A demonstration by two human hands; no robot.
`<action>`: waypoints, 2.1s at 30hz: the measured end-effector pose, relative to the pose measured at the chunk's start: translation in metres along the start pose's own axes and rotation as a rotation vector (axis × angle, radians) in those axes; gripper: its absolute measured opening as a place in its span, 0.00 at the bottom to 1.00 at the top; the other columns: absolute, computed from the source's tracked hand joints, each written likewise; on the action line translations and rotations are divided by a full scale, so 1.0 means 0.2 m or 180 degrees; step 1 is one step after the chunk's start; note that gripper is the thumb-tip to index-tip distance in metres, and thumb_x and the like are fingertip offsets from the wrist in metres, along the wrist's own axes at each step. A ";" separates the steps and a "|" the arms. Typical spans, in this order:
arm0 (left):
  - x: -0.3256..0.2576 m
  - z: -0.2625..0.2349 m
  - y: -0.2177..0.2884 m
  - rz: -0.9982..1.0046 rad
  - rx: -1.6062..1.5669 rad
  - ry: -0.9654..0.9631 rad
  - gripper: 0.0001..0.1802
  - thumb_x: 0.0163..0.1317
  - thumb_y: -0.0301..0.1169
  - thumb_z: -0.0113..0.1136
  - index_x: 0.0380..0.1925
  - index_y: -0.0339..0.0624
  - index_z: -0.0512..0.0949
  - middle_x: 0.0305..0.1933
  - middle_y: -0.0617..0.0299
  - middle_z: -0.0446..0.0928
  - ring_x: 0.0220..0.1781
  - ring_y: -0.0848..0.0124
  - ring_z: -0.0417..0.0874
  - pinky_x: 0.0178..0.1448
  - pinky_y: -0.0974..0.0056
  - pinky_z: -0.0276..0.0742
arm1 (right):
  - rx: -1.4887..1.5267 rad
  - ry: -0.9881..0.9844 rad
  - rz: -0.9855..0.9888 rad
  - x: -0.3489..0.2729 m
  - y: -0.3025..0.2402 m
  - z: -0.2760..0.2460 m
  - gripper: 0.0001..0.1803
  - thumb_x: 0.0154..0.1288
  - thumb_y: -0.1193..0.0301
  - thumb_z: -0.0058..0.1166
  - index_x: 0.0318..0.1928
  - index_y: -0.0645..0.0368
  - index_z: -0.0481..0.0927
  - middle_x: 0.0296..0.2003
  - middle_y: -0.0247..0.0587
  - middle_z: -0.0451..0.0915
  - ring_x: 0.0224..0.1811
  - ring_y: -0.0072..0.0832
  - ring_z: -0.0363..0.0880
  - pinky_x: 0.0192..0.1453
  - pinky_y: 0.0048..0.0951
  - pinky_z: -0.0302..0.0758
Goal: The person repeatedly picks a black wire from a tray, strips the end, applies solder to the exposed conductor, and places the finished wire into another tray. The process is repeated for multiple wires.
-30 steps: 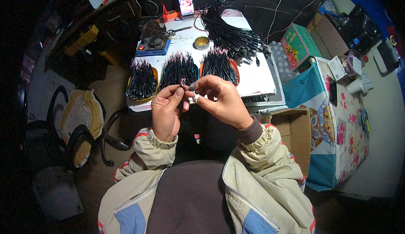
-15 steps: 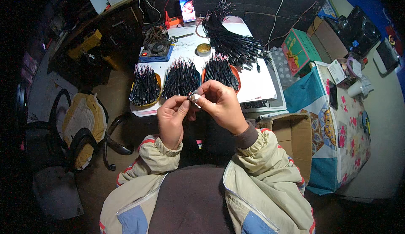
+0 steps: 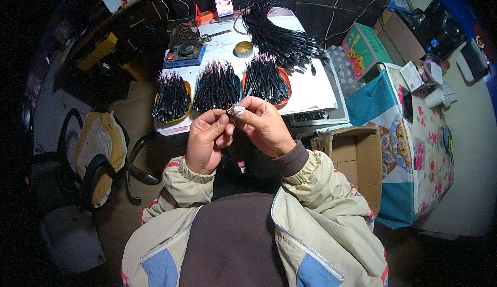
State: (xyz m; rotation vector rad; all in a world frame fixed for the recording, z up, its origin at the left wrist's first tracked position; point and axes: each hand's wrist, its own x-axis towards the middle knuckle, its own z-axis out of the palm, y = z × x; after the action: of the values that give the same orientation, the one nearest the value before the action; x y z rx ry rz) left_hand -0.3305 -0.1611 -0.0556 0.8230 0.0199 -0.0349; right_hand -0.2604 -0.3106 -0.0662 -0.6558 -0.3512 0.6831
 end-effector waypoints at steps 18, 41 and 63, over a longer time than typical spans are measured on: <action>-0.02 -0.02 -0.01 0.0098 0.1238 -0.0243 0.12 0.70 0.29 0.55 0.32 0.31 0.80 0.26 0.62 0.77 0.22 0.82 0.69 0.25 0.77 0.58 | 0.0847 -0.0635 0.1358 0.01 -0.03 -0.03 0.17 0.70 0.67 0.50 0.55 0.60 0.67 0.42 0.41 0.77 0.44 0.33 0.79 0.51 0.38 0.78; 0.13 -0.23 -0.03 -0.0156 0.0696 0.0192 0.11 0.71 0.30 0.53 0.35 0.32 0.79 0.24 0.63 0.76 0.21 0.84 0.66 0.25 0.78 0.56 | -0.6984 0.1188 -0.0010 1.31 -0.87 -1.15 0.07 0.55 0.71 0.59 0.34 0.58 0.84 0.37 0.56 0.83 0.43 0.52 0.82 0.48 0.45 0.78; 0.27 -0.03 0.18 0.0857 -0.0450 -0.0066 0.12 0.75 0.34 0.44 0.41 0.38 0.74 0.61 0.51 0.74 0.57 0.55 0.80 0.58 0.53 0.82 | -0.6585 -0.0412 -0.2189 -0.24 -0.41 0.16 0.10 0.50 0.77 0.59 0.32 0.59 0.72 0.24 0.42 0.72 0.27 0.39 0.75 0.31 0.38 0.71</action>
State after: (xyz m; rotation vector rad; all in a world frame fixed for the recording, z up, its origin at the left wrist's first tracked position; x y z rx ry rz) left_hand -0.2759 -0.1336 -0.0343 0.6785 -0.1070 0.2097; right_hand -0.2732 -0.3761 0.0073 -2.2557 -1.3442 -0.6045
